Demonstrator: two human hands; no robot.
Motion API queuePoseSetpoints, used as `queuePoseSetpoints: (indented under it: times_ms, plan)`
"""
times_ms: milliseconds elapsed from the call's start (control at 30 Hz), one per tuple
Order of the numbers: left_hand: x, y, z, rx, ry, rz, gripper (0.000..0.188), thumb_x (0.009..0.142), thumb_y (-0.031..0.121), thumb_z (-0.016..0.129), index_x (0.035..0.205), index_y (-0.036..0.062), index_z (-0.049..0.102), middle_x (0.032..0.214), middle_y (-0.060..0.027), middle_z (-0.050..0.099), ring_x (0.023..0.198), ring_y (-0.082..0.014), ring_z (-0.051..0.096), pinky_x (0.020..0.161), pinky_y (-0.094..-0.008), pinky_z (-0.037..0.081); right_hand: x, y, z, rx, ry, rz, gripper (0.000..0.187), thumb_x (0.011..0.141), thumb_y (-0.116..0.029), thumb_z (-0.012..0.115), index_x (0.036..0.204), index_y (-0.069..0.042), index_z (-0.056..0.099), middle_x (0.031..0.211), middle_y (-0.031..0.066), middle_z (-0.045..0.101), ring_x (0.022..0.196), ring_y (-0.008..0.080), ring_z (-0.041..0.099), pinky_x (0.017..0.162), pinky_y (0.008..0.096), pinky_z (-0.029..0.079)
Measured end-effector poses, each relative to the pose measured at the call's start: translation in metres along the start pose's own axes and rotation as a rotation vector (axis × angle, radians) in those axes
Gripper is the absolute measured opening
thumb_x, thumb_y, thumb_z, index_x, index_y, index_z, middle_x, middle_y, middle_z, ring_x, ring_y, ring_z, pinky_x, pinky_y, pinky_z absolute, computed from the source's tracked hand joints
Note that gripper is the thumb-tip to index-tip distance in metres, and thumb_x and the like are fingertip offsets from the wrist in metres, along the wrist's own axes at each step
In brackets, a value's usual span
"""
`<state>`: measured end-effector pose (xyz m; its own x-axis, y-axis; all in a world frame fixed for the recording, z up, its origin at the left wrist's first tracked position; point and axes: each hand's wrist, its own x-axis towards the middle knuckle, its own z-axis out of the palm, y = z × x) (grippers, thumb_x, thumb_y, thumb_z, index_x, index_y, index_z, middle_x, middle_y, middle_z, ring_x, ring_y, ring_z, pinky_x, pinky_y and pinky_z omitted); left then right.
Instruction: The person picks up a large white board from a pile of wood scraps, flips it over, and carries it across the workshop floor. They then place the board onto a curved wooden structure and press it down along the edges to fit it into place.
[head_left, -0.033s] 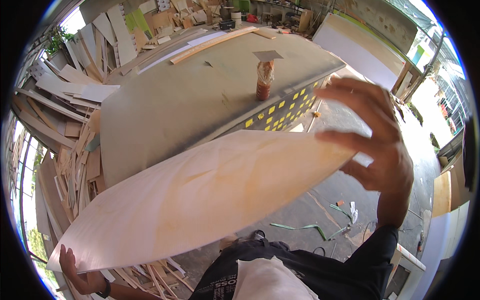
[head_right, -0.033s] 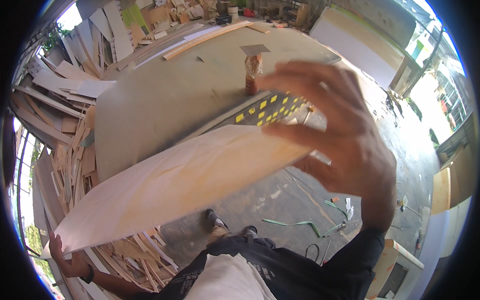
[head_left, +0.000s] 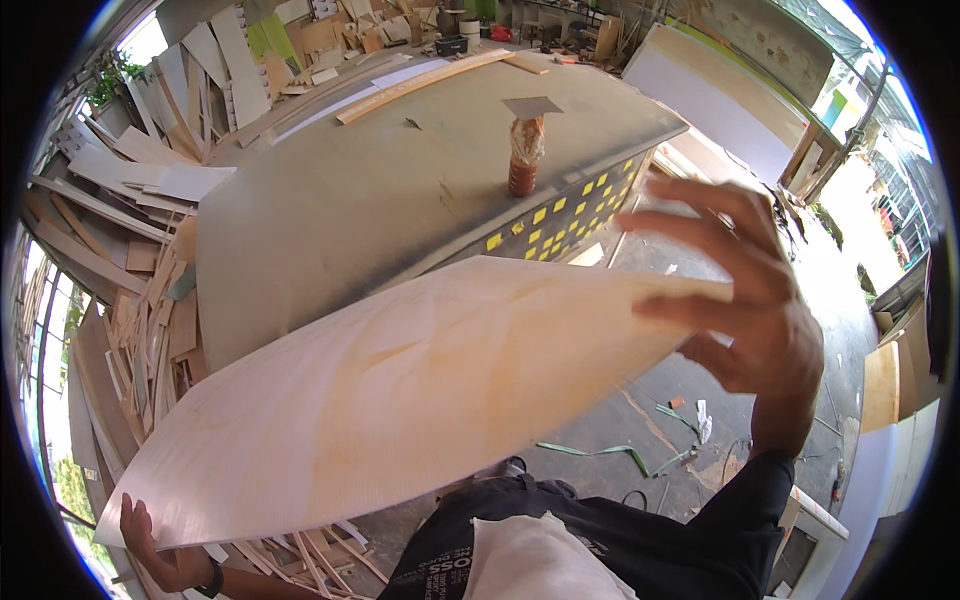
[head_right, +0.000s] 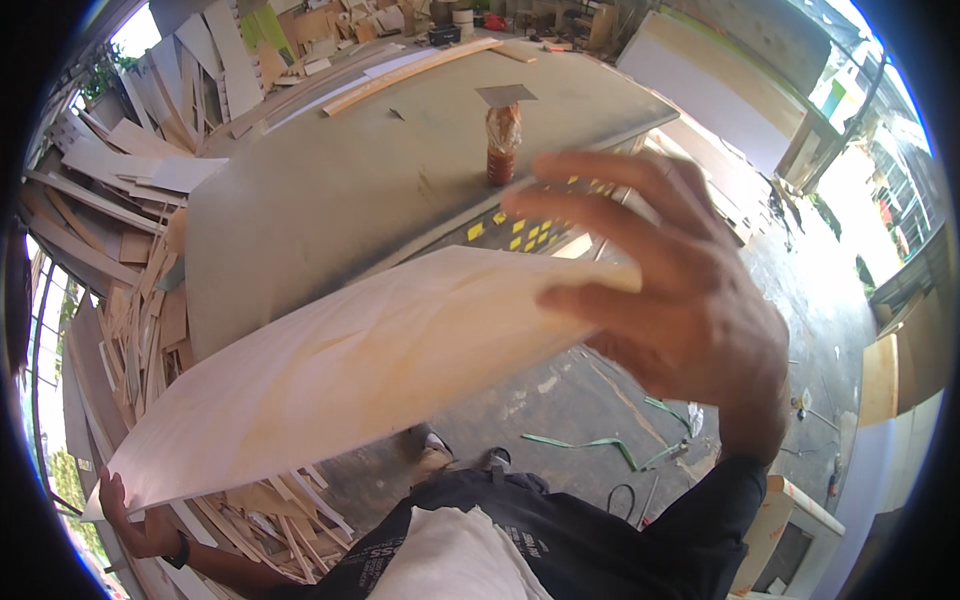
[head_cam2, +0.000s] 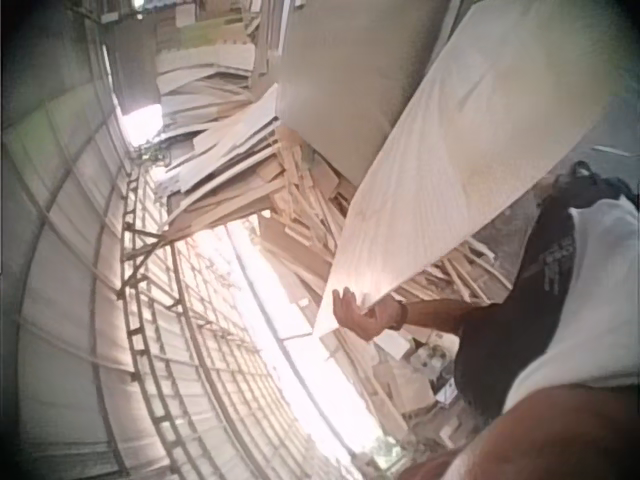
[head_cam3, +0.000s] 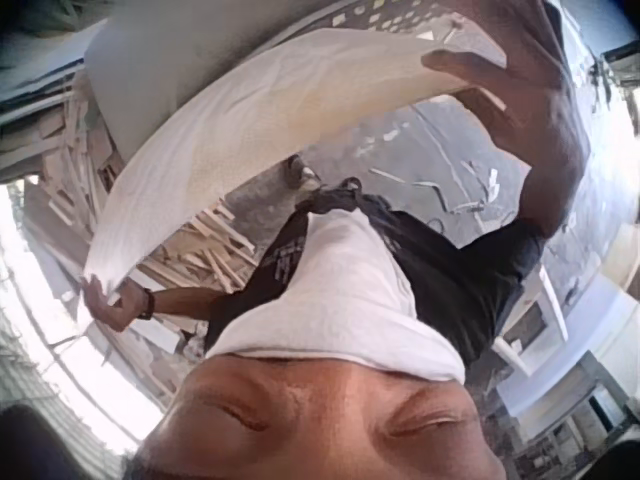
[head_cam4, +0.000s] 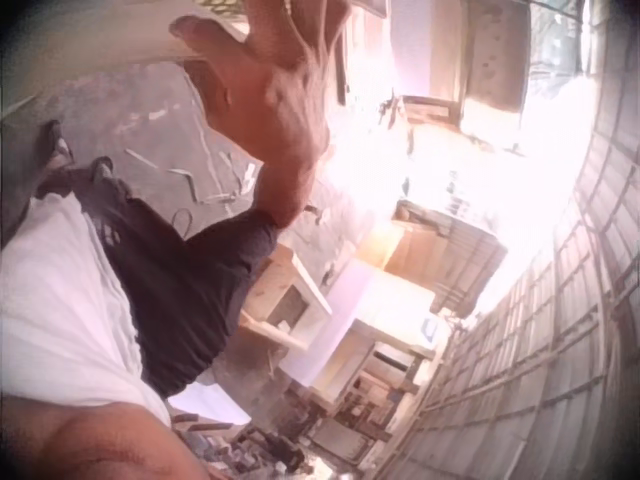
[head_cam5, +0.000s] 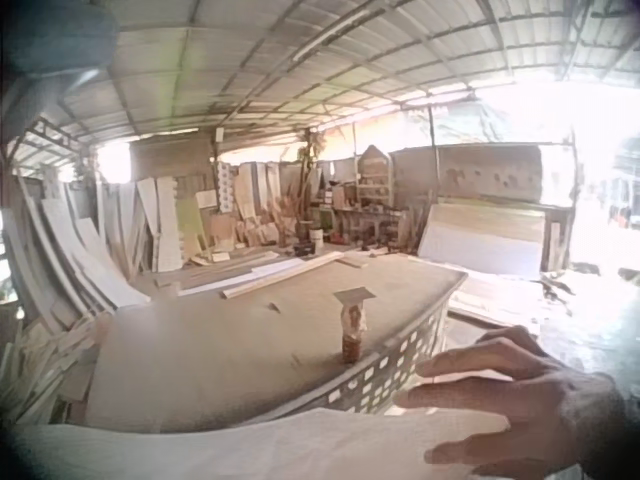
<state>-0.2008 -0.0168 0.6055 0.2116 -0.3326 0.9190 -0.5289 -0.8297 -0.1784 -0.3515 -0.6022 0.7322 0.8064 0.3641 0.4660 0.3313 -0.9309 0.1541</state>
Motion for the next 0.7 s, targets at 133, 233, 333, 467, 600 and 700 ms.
queuePoseSetpoints:
  times_ms: [133, 233, 333, 467, 600, 700]
  plan:
    - [-0.025, 0.013, -0.012, 0.017, 0.034, -0.050, 0.033, 0.093, 0.009, 0.058, 0.114, -0.0152, 0.063, 0.121, -0.0305, 0.068, 0.104, -0.0419, 0.071, 0.085, -0.0454, 0.062, -0.022, -0.017, 0.003, -0.010, -0.014, 0.046, 0.025, 0.075, -0.027, 0.078, 0.089, -0.007, 0.072, 0.128, 0.0186, 0.069, 0.130, 0.0413, 0.056, 0.100, 0.0541, 0.043]
    - [-0.033, 0.022, -0.010, -0.008, 0.082, -0.050, 0.030, 0.093, 0.006, 0.058, 0.113, -0.0159, 0.063, 0.120, -0.0314, 0.068, 0.102, -0.0425, 0.072, 0.084, -0.0459, 0.063, -0.030, -0.025, 0.001, -0.011, -0.024, 0.108, 0.028, 0.076, -0.032, 0.079, 0.086, -0.007, 0.072, 0.126, 0.0190, 0.070, 0.129, 0.0407, 0.057, 0.100, 0.0538, 0.043]
    - [-0.034, 0.027, -0.014, 0.045, 0.082, -0.010, 0.027, 0.093, 0.002, 0.058, 0.112, -0.0164, 0.063, 0.119, -0.0317, 0.068, 0.099, -0.0426, 0.072, 0.082, -0.0457, 0.063, -0.041, -0.021, 0.001, -0.006, -0.098, 0.113, 0.033, 0.075, -0.036, 0.079, 0.085, -0.005, 0.072, 0.128, 0.0170, 0.069, 0.130, 0.0400, 0.056, 0.101, 0.0532, 0.043]
    - [-0.041, 0.029, -0.013, 0.037, 0.093, -0.060, 0.025, 0.095, 0.001, 0.059, 0.111, -0.0167, 0.063, 0.118, -0.0311, 0.069, 0.097, -0.0420, 0.073, 0.081, -0.0443, 0.064, -0.052, -0.021, -0.004, -0.061, -0.091, 0.203, 0.043, 0.072, -0.045, 0.078, 0.081, -0.003, 0.072, 0.131, 0.0128, 0.067, 0.131, 0.0375, 0.056, 0.102, 0.0516, 0.044]
    - [-0.042, 0.028, -0.015, -0.014, 0.103, -0.086, 0.026, 0.094, 0.002, 0.064, 0.112, -0.0168, 0.063, 0.118, -0.0299, 0.069, 0.096, -0.0407, 0.074, 0.080, -0.0425, 0.064, -0.063, -0.019, -0.001, -0.042, -0.055, 0.211, 0.047, 0.073, -0.049, 0.078, 0.082, -0.003, 0.072, 0.132, 0.0142, 0.066, 0.131, 0.0378, 0.056, 0.102, 0.0519, 0.045]
    - [-0.041, 0.027, -0.014, 0.014, 0.098, -0.074, 0.029, 0.092, 0.001, 0.067, 0.114, -0.0168, 0.063, 0.118, -0.0293, 0.070, 0.095, -0.0399, 0.074, 0.080, -0.0421, 0.064, -0.058, -0.025, 0.002, -0.069, 0.066, 0.305, 0.047, 0.072, -0.047, 0.080, 0.083, -0.002, 0.073, 0.133, 0.0169, 0.066, 0.129, 0.0393, 0.057, 0.101, 0.0510, 0.046]
